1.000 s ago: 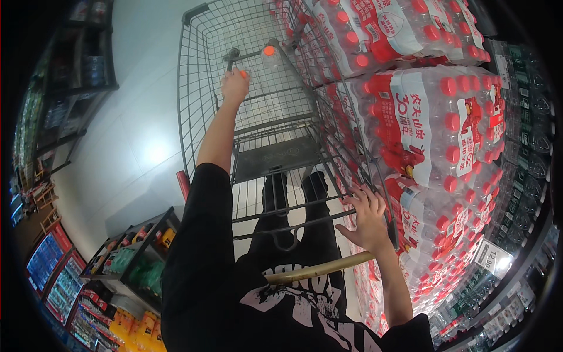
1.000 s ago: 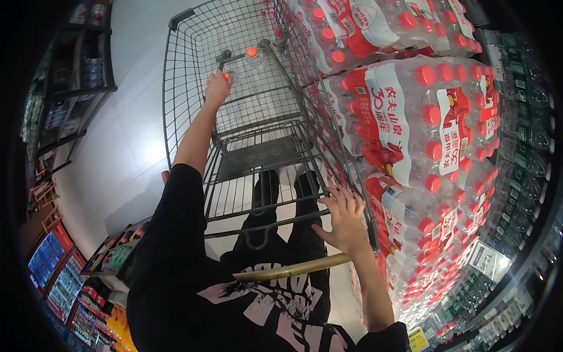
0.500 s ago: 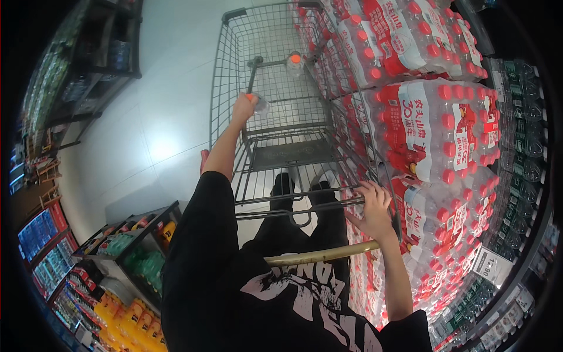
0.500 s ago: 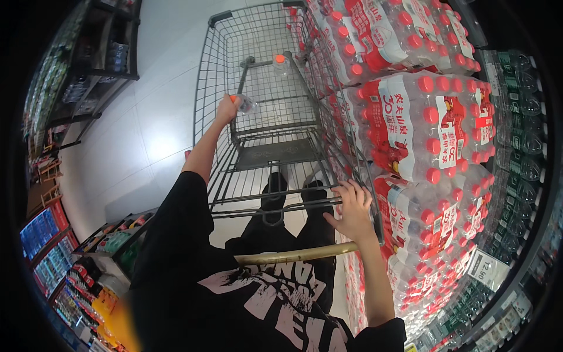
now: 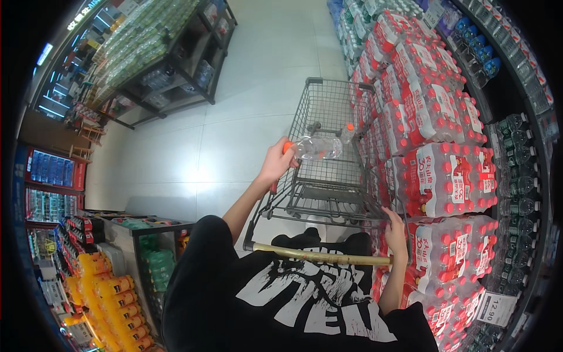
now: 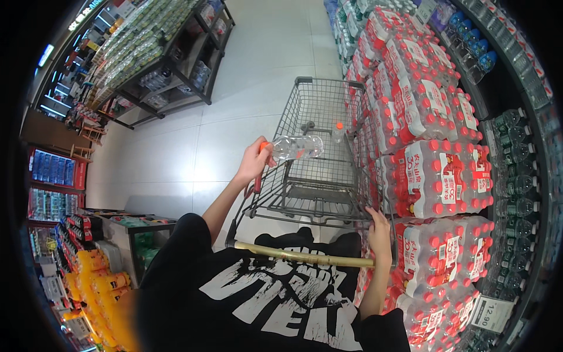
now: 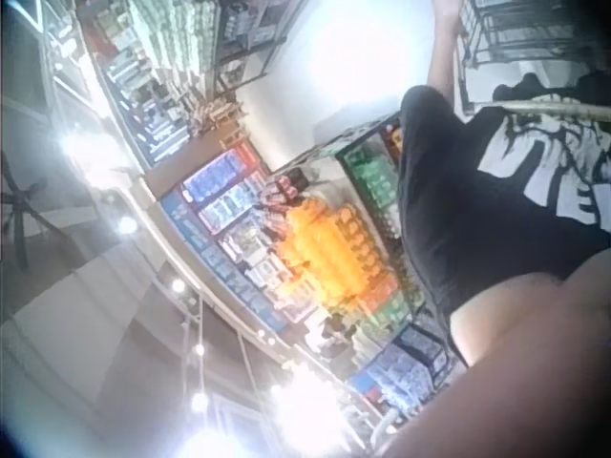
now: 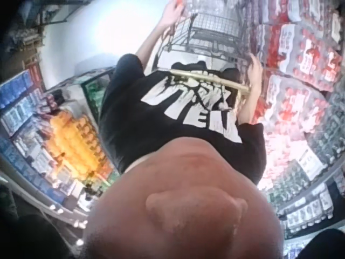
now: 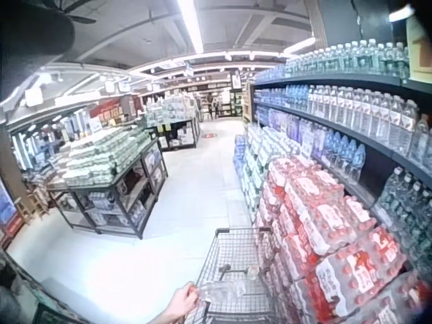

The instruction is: Select and inspect various bottles of water from a supermarket shelf and place some into a shopping cart.

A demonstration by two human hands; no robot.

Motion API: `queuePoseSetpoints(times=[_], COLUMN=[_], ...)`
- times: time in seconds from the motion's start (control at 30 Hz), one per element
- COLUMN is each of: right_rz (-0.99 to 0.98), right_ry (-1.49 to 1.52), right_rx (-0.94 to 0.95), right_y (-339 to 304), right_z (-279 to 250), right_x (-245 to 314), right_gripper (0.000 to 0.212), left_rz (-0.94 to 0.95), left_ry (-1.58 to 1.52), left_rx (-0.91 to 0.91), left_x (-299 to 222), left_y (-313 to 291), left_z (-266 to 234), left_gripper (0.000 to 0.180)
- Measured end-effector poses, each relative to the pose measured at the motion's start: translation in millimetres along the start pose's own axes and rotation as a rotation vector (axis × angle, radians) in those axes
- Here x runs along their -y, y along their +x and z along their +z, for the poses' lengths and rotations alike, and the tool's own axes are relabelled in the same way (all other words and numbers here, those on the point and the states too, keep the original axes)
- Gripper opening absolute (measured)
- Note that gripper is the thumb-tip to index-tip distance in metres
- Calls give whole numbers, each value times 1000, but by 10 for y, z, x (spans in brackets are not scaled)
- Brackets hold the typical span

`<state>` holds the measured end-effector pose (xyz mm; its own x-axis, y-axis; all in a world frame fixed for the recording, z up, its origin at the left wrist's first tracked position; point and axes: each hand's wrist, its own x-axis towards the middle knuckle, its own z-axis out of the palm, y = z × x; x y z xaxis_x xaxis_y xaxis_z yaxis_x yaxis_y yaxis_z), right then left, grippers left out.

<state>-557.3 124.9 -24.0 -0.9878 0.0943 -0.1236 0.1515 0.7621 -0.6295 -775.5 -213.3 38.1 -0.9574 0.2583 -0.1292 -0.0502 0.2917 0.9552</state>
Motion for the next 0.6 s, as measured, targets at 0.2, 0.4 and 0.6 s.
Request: queuePoseSetpoints(times=[0.2, 0.4, 0.6], right_rz=[-1, 230, 343], right_ry=[1003, 1636, 1512], right_rx=[66, 281, 187], right_y=[374, 474, 289], right_z=[89, 273, 273], right_x=[1075, 1639, 1653], right_gripper=[38, 60, 58], left_rz=[61, 16, 15], left_ry=[-335, -463, -456], left_rx=[-18, 114, 161], left_x=[-689, -722, -744], left_y=[-678, -1093, -1256], left_z=[-208, -192, -151], left_gripper=[20, 18, 18])
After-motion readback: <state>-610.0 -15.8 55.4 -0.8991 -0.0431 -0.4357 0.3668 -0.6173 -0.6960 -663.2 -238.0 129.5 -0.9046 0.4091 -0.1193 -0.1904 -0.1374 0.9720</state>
